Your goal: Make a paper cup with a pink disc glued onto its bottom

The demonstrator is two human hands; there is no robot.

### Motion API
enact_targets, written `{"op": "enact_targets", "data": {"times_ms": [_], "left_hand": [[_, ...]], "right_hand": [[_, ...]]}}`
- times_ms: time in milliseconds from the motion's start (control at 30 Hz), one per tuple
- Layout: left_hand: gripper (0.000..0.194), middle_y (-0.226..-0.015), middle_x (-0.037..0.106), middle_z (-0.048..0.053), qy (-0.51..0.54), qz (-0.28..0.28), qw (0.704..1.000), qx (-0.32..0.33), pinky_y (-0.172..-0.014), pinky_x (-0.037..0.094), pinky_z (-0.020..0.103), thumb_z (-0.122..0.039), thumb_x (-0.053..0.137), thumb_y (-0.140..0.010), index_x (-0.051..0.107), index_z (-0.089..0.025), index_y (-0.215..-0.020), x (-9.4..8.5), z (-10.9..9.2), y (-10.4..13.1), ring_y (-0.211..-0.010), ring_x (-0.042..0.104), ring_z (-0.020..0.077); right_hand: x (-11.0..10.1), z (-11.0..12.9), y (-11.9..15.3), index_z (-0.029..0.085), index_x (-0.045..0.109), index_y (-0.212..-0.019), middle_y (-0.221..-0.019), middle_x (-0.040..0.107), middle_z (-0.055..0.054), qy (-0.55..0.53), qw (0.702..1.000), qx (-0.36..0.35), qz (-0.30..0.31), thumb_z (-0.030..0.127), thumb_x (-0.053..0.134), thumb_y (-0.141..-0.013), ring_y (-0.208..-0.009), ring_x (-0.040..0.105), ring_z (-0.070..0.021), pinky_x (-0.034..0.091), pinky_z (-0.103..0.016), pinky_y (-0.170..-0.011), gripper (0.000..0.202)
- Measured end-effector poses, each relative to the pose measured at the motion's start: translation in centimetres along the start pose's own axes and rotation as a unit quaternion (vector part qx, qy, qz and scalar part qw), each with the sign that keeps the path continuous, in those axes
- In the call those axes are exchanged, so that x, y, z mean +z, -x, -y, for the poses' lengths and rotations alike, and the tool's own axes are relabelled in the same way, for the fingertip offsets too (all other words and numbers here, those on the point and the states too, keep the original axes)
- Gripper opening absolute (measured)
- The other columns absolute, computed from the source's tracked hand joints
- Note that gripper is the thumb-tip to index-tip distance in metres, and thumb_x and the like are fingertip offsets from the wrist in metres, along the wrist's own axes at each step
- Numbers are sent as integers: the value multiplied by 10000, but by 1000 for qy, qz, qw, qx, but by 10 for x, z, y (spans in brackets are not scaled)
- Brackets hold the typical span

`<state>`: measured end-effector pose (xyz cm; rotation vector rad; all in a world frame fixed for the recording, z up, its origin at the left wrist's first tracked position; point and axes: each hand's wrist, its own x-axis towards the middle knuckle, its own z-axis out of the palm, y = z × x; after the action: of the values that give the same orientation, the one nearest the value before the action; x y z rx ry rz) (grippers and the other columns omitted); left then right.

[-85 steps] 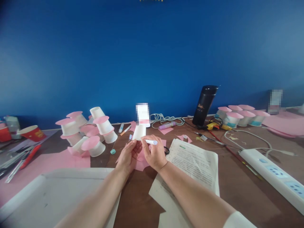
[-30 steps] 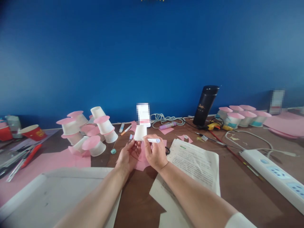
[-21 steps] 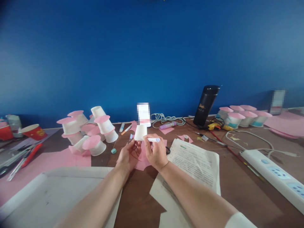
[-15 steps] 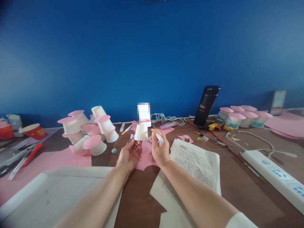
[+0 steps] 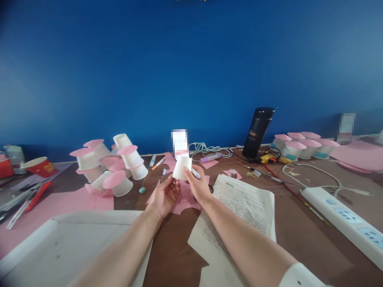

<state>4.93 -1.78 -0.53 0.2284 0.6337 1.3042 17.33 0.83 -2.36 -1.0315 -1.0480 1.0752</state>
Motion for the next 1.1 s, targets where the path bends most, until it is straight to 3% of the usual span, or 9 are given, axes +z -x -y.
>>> {"op": "enact_targets", "data": {"times_ms": [200, 433, 567, 633, 700, 833, 1100], "left_hand": [[123, -754, 681, 61, -91, 63, 993, 38, -638, 554, 196, -161, 726, -740, 641, -110, -813, 0, 9, 2, -662, 657, 111], [49, -756, 692, 60, -57, 31, 995, 78, -703, 556, 185, -115, 687, -767, 657, -104, -805, -5, 8, -4, -709, 671, 103], [42, -751, 695, 65, -25, -12, 995, 95, -684, 565, 196, -92, 624, -810, 648, -110, -781, -7, 4, -8, -710, 676, 109], [49, -762, 696, 67, -24, -20, 995, 92, -676, 565, 196, -88, 612, -816, 651, -108, -793, -7, 3, -8, -709, 677, 110], [53, -765, 694, 68, -26, -16, 996, 89, -677, 561, 194, -90, 605, -821, 653, -102, -800, -8, 3, -9, -703, 674, 107], [37, -760, 693, 68, -29, 6, 995, 98, -712, 549, 195, -99, 621, -811, 656, -97, -799, -11, 4, -11, -706, 670, 103], [44, -730, 684, 47, -31, 16, 994, 106, -700, 533, 197, -127, 688, -763, 651, -115, -783, -14, 4, -14, -690, 659, 98]], "right_hand": [[-1, 2, 1, 169, 590, -1035, -903, 696, -63, 73, 996, -23, -39, 555, 640, -753, -807, 670, -208, 535, -311, -694, 481], [-4, -3, 0, 173, 559, -1164, -1056, 664, -113, 160, 979, -92, -81, 539, 572, -821, -932, 648, -237, 530, -367, -765, 502], [-5, 5, 4, 217, 542, -1232, -1125, 646, -102, 148, 966, -202, -67, 451, 440, -926, -996, 628, -214, 520, -373, -822, 398], [-4, 14, 10, 240, 583, -1184, -1164, 632, -87, 187, 942, -275, -46, 384, 439, -939, -1058, 595, -214, 482, -387, -904, 318], [-3, 22, 17, 244, 622, -1093, -1069, 666, -67, 212, 923, -321, -14, 332, 462, -933, -1007, 612, -209, 477, -372, -899, 243], [0, 26, 25, 229, 638, -968, -908, 695, -46, 263, 907, -329, 21, 312, 494, -914, -864, 647, -194, 492, -326, -795, 175], [0, 23, 22, 222, 626, -890, -838, 696, -35, 328, 873, -360, -14, 305, 524, -896, -801, 641, -189, 459, -333, -795, 132]]}}
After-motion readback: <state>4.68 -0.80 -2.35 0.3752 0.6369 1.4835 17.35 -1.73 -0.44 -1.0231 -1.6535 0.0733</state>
